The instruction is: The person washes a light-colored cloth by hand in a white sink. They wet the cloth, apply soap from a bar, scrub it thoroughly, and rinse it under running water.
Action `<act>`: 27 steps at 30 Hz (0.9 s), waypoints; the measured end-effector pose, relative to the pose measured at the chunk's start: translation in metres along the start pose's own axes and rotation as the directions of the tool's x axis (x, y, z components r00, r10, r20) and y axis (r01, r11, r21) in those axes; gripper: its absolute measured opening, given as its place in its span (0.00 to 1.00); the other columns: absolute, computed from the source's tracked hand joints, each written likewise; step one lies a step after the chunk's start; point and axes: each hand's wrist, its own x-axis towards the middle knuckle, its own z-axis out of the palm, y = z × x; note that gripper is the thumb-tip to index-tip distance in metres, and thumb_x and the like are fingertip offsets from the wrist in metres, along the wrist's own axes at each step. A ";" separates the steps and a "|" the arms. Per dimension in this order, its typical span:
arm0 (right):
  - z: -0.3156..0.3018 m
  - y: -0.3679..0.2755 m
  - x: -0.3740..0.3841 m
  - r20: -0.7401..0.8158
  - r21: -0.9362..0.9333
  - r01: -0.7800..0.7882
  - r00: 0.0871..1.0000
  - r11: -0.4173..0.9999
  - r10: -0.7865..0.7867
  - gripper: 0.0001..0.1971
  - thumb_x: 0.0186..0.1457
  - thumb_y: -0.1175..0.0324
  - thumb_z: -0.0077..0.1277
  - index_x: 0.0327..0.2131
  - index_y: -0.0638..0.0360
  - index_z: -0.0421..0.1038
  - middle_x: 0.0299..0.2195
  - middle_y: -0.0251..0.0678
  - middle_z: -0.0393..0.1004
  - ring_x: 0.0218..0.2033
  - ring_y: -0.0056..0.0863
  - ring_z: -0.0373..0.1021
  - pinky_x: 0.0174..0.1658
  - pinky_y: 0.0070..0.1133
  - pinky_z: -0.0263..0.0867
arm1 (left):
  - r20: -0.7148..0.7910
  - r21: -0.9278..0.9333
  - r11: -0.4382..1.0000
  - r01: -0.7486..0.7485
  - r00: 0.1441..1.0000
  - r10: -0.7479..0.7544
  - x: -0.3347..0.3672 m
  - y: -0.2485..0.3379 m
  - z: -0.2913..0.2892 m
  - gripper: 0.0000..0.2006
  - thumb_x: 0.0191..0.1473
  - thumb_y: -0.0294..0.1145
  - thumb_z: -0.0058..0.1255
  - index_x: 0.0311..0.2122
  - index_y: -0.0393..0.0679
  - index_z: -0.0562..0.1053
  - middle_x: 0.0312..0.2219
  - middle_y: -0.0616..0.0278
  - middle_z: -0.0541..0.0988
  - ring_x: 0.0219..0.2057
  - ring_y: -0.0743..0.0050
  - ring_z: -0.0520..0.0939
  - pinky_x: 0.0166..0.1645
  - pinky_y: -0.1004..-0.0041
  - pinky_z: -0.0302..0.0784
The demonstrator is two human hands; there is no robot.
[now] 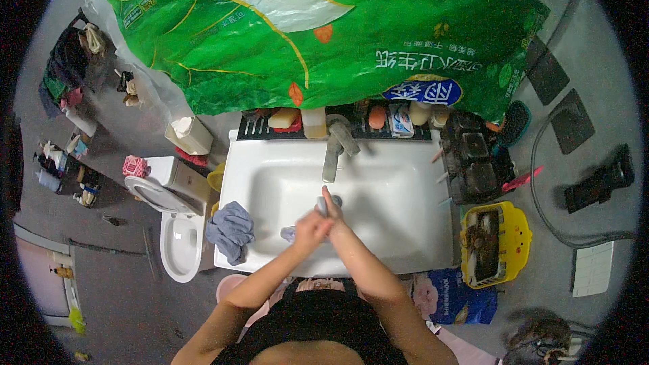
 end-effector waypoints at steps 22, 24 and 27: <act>-0.009 0.014 0.014 0.439 0.271 -0.074 0.897 0.960 -0.055 0.13 0.50 0.55 0.41 0.22 0.53 0.63 0.20 0.29 0.65 0.22 0.23 0.63 0.25 0.20 0.60 | 0.079 0.231 0.969 0.087 0.991 -0.108 0.011 0.009 0.012 0.10 0.44 0.34 0.45 0.18 0.40 0.71 0.14 0.50 0.71 0.18 0.54 0.73 0.26 0.65 0.67; -0.002 0.020 0.002 0.188 0.081 0.042 0.981 0.996 -0.056 0.11 0.50 0.57 0.42 0.28 0.54 0.66 0.23 0.29 0.67 0.23 0.24 0.65 0.26 0.21 0.62 | -0.099 0.201 0.980 0.005 0.995 0.015 0.025 -0.025 0.012 0.18 0.48 0.34 0.42 0.10 0.39 0.67 0.09 0.50 0.68 0.11 0.52 0.68 0.18 0.63 0.62; 0.018 0.005 -0.029 0.067 -0.040 0.047 0.997 0.998 -0.044 0.11 0.50 0.59 0.41 0.30 0.54 0.67 0.25 0.30 0.69 0.26 0.25 0.66 0.28 0.22 0.63 | -0.059 0.305 0.911 0.278 0.960 -0.273 0.042 -0.035 -0.007 0.22 0.49 0.38 0.41 0.08 0.38 0.65 0.09 0.49 0.67 0.11 0.49 0.66 0.17 0.63 0.61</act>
